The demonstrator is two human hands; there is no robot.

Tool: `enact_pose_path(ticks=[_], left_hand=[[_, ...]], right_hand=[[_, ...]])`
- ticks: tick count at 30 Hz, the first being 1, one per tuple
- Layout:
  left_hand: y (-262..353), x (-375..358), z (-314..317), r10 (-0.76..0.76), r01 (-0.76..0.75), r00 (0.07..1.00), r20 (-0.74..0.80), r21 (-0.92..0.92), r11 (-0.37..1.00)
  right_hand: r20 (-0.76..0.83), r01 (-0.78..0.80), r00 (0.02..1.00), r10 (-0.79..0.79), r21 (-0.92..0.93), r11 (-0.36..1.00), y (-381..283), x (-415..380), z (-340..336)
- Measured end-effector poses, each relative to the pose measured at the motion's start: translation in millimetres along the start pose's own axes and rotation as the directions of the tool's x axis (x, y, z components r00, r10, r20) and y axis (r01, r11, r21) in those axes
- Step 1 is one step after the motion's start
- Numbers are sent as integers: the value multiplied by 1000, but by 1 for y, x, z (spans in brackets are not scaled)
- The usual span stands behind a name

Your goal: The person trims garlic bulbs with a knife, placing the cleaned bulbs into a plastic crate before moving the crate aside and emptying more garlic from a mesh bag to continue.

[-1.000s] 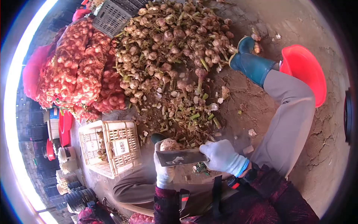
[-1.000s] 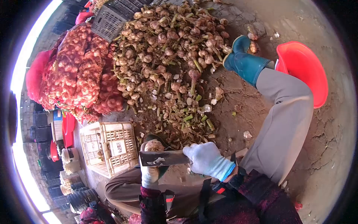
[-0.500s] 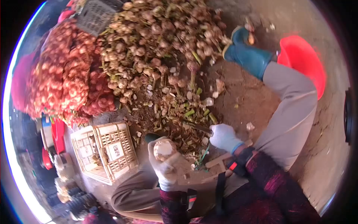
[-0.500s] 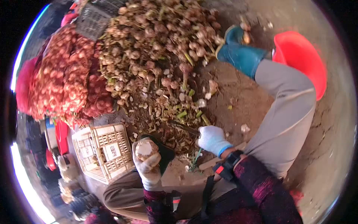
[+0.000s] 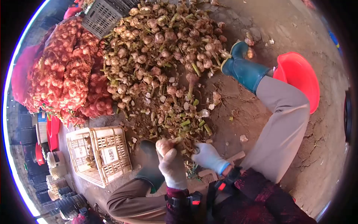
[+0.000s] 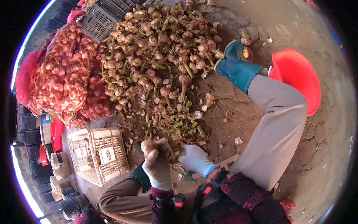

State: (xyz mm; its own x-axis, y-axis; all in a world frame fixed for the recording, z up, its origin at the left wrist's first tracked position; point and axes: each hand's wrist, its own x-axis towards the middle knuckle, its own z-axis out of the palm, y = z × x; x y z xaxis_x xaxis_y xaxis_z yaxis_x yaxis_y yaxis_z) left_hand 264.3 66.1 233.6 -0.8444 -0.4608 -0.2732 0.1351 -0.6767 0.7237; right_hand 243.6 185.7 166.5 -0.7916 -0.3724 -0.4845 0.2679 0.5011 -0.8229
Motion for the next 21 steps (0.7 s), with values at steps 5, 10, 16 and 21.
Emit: enact_pose_path(ticks=[5, 10, 16, 21], left_hand=[[67, 25, -48, 310, -266, 944, -118, 286, 920], [110, 117, -79, 279, -283, 959, -54, -132, 950], [-32, 325, -104, -2, 174, 966, -260, 641, 748], [-114, 380, -96, 510, 346, 808, -295, 938, -5]], right_hand=[[129, -88, 986, 105, -131, 988, 5, 3, -17], [60, -45, 997, 38, 112, 993, -4, 3, -25], [127, -291, 955, 269, 217, 932, 5, 17, -25], [83, -380, 925, 372, 275, 883, -26, 44, -49]])
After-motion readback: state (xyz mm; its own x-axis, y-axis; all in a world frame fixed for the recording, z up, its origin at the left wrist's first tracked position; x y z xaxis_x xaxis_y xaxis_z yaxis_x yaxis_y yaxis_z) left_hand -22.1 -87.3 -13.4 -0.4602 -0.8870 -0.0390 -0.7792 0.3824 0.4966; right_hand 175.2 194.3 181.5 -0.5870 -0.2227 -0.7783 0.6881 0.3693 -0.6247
